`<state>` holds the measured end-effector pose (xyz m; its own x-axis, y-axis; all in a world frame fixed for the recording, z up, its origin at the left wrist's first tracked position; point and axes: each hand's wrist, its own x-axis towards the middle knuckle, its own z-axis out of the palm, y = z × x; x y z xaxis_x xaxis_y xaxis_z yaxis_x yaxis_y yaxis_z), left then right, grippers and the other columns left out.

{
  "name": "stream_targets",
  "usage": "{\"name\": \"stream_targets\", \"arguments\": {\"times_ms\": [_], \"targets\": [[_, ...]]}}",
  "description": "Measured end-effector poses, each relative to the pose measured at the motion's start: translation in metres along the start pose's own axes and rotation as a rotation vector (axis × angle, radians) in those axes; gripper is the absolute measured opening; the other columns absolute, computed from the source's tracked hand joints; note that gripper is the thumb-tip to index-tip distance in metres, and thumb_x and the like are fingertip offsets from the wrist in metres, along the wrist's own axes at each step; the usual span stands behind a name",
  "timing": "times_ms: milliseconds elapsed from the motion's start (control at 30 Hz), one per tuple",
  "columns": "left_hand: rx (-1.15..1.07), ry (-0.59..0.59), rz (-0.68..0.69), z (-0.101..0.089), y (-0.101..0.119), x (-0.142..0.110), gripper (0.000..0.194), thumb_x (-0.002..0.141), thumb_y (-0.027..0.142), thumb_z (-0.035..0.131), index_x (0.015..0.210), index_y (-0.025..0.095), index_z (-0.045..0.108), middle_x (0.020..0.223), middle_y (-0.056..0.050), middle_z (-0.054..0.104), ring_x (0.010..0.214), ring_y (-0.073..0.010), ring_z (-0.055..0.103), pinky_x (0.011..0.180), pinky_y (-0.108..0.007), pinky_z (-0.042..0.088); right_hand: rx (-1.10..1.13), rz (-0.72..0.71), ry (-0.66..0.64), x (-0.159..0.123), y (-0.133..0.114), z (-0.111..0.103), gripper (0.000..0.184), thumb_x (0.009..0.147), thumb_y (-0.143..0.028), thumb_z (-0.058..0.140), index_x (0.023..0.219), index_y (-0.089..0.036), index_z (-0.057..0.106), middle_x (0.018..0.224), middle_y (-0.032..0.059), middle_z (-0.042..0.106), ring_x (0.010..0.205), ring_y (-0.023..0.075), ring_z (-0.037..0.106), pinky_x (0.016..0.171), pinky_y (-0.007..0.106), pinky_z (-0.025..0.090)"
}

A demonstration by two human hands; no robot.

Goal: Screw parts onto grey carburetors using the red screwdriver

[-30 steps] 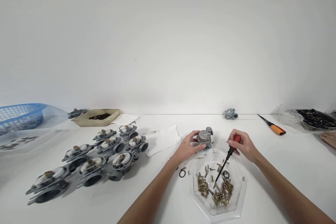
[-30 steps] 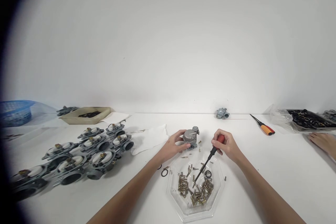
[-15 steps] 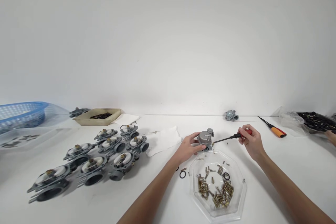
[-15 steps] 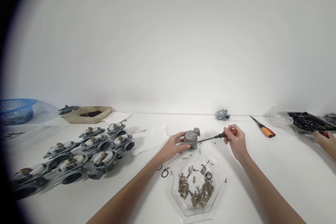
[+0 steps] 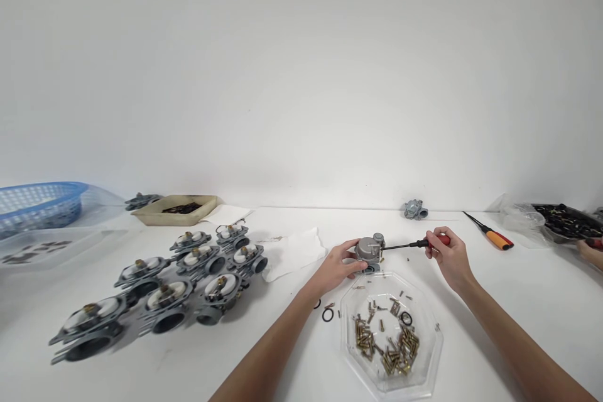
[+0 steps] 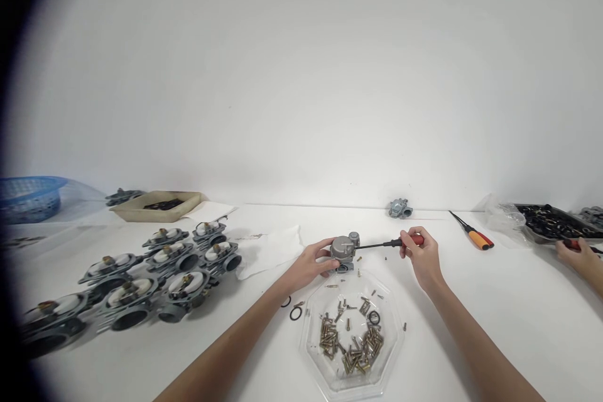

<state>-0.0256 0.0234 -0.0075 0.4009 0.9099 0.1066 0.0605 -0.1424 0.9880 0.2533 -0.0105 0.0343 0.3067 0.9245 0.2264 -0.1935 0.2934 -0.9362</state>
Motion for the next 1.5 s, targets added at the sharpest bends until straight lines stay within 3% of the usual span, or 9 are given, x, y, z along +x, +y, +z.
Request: {"name": "stream_targets", "arguments": {"times_ms": [267,467,833,1500], "targets": [[0.008,-0.008,0.011,-0.0002,0.0029,-0.0007,0.067,0.071,0.034,0.080,0.133,0.022,0.059,0.128,-0.012,0.063,0.110,-0.0298,0.062,0.062,-0.029,0.058,0.001,-0.008,-0.017,0.0001,0.0028,0.0000,0.039,0.063,-0.041,0.090,0.070,-0.020,0.058,0.056,-0.0044,0.053,0.053,0.0111,0.049,0.048,0.025,0.043],[-0.009,-0.052,0.003,-0.0041,-0.0003,0.0007,0.074,0.069,0.035,0.082,0.137,0.022,0.056,0.130,-0.012,0.065,0.112,-0.0296,0.064,0.079,-0.036,0.059,-0.001,-0.020,-0.024,0.0011,0.0054,-0.0023,0.039,0.065,-0.042,0.089,0.073,-0.020,0.057,0.059,-0.0036,0.054,0.053,0.0115,0.052,0.049,0.025,0.043],[-0.032,-0.054,0.013,-0.0055,-0.0054,0.0040,0.069,0.069,0.031,0.083,0.133,0.020,0.059,0.135,-0.012,0.063,0.113,-0.0299,0.065,0.093,-0.042,0.055,-0.002,-0.032,-0.027,0.0011,0.0053,-0.0011,0.039,0.066,-0.042,0.089,0.073,-0.020,0.057,0.060,-0.0036,0.055,0.054,0.0111,0.051,0.050,0.025,0.043],[-0.034,-0.067,0.004,-0.0060,-0.0008,0.0023,0.071,0.070,0.032,0.083,0.134,0.020,0.057,0.135,-0.013,0.064,0.114,-0.0301,0.065,0.097,-0.044,0.054,-0.056,-0.029,-0.035,-0.0010,0.0008,0.0000,0.041,0.065,-0.045,0.088,0.073,-0.021,0.056,0.057,-0.0041,0.054,0.052,0.0119,0.050,0.050,0.026,0.043]]}}
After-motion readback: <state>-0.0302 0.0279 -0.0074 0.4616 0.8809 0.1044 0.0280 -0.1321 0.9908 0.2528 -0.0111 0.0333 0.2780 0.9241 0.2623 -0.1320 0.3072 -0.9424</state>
